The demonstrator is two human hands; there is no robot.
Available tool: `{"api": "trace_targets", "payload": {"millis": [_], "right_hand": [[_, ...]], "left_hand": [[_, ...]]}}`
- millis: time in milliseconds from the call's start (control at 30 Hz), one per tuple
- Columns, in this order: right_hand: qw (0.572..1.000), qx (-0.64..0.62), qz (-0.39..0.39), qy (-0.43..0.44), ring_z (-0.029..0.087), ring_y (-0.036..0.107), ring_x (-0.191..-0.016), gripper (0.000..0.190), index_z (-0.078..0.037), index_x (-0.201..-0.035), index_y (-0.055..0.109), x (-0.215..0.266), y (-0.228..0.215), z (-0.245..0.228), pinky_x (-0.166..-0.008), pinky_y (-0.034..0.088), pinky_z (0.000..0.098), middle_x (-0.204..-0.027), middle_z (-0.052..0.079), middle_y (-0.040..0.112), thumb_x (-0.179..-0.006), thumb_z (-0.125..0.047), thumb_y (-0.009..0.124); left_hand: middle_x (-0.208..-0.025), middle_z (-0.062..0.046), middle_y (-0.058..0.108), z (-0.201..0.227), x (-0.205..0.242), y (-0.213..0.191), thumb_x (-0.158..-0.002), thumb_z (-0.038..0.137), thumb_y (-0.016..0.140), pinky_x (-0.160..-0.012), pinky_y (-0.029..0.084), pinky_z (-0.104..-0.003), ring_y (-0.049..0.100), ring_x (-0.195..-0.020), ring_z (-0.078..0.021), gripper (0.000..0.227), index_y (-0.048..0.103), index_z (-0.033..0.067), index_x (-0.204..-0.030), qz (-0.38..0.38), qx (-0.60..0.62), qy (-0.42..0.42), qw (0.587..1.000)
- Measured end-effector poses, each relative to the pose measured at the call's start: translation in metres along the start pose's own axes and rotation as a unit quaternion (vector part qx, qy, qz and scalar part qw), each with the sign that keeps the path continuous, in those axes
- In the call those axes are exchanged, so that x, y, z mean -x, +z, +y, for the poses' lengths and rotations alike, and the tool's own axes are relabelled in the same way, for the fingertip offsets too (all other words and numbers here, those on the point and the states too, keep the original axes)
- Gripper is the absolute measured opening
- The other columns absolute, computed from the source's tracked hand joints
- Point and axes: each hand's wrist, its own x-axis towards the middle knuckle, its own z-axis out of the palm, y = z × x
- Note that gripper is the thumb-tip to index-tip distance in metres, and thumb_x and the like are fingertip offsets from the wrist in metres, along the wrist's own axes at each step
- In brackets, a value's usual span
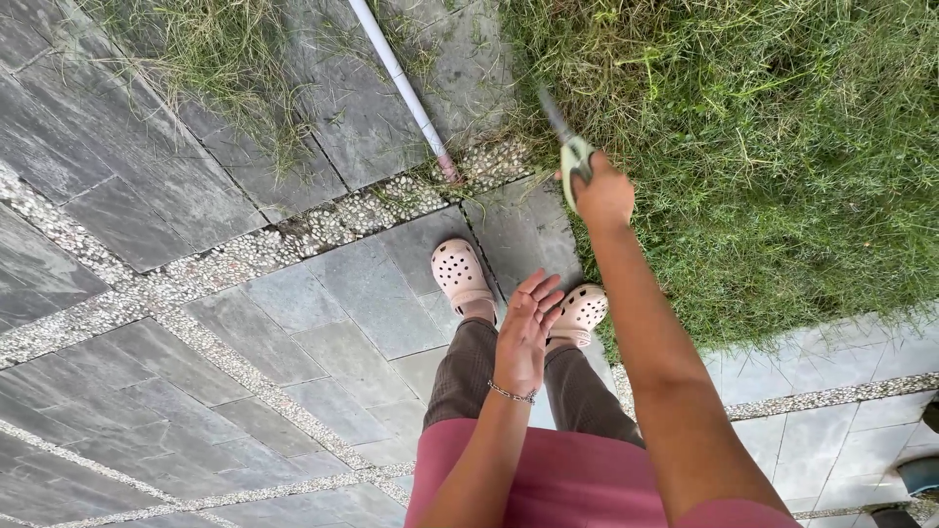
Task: The recorder uses gardening shears to trim grass along the edge of a paved walkway and then sweeps the clippings.
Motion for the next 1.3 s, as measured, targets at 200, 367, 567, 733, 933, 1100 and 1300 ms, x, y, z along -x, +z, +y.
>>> {"api": "trace_targets", "payload": {"millis": [200, 367, 567, 733, 933, 1100, 1300], "right_hand": [[0.999, 0.005, 0.043, -0.033, 0.031, 0.075, -0.079, 0.039, -0.007, -0.117, 0.059, 0.001, 0.008, 0.012, -0.070, 0.060, 0.0452, -0.091, 0.014, 0.073, -0.097, -0.040, 0.067], [1.000, 0.013, 0.004, 0.027, 0.033, 0.073, -0.077, 0.069, 0.000, -0.116, 0.055, -0.024, -0.003, -0.020, -0.066, 0.060, 0.0462, -0.088, 0.016, 0.070, -0.096, -0.066, 0.065], [0.975, 0.159, -0.062, -0.145, 0.028, 0.070, -0.072, 0.073, -0.005, -0.116, 0.061, 0.014, 0.016, -0.021, -0.061, 0.059, 0.0427, -0.084, 0.013, 0.069, -0.085, -0.070, 0.065], [0.979, -0.164, -0.119, 0.024, 0.011, 0.065, -0.067, 0.072, -0.010, -0.105, 0.068, -0.001, 0.021, 0.013, -0.066, 0.053, 0.0323, -0.076, 0.001, 0.068, -0.090, -0.080, 0.058], [0.930, -0.285, -0.226, 0.058, 0.011, 0.049, -0.047, 0.074, -0.009, -0.084, 0.060, -0.038, 0.019, -0.009, -0.050, 0.043, 0.0312, -0.059, -0.001, 0.055, -0.090, -0.083, 0.054], [0.951, -0.116, -0.286, 0.003, 0.012, 0.059, -0.047, 0.072, -0.004, -0.079, 0.067, -0.013, 0.032, -0.008, -0.051, 0.052, 0.0297, -0.056, -0.001, 0.060, -0.084, -0.076, 0.063], [0.947, -0.149, -0.283, 0.045, 0.017, 0.064, -0.076, 0.062, -0.003, -0.111, 0.061, 0.055, 0.096, 0.077, -0.060, 0.051, 0.0319, -0.088, 0.009, 0.066, -0.091, -0.062, 0.067]], "left_hand": [[-0.149, -0.011, 0.051, -0.003, 0.000, 0.000, -0.105, 0.046, 0.046, -0.116, 0.034, -0.040, 0.048, -0.134, -0.0226, 0.059, 0.044, 0.0086, -0.150, -0.004, -0.003, 0.005, 1.000], [-0.149, -0.012, 0.051, -0.006, 0.000, 0.000, -0.104, 0.046, 0.046, -0.117, 0.034, -0.040, 0.048, -0.134, -0.0231, 0.060, 0.044, 0.0086, -0.150, 0.004, -0.006, 0.000, 1.000], [-0.149, -0.012, 0.051, -0.009, 0.001, -0.002, -0.105, 0.046, 0.046, -0.117, 0.034, -0.040, 0.049, -0.133, -0.0231, 0.060, 0.044, 0.0077, -0.151, 0.008, 0.001, 0.000, 1.000], [-0.148, -0.011, 0.051, -0.015, 0.001, -0.006, -0.105, 0.046, 0.047, -0.116, 0.035, -0.039, 0.049, -0.132, -0.0228, 0.060, 0.043, 0.0078, -0.151, 0.008, 0.020, -0.008, 1.000], [-0.148, -0.011, 0.053, -0.010, 0.000, -0.006, -0.104, 0.047, 0.048, -0.116, 0.036, -0.039, 0.050, -0.132, -0.0218, 0.061, 0.044, 0.0073, -0.150, 0.005, 0.008, 0.000, 1.000], [-0.147, -0.010, 0.054, -0.002, 0.002, -0.004, -0.104, 0.045, 0.048, -0.114, 0.037, -0.038, 0.050, -0.130, -0.0208, 0.059, 0.045, 0.0075, -0.150, 0.010, 0.011, 0.004, 1.000], [-0.146, -0.010, 0.054, 0.000, 0.002, -0.010, -0.105, 0.041, 0.048, -0.113, 0.038, -0.038, 0.052, -0.129, -0.0197, 0.056, 0.046, 0.0066, -0.149, 0.000, 0.038, 0.016, 0.999]]}}
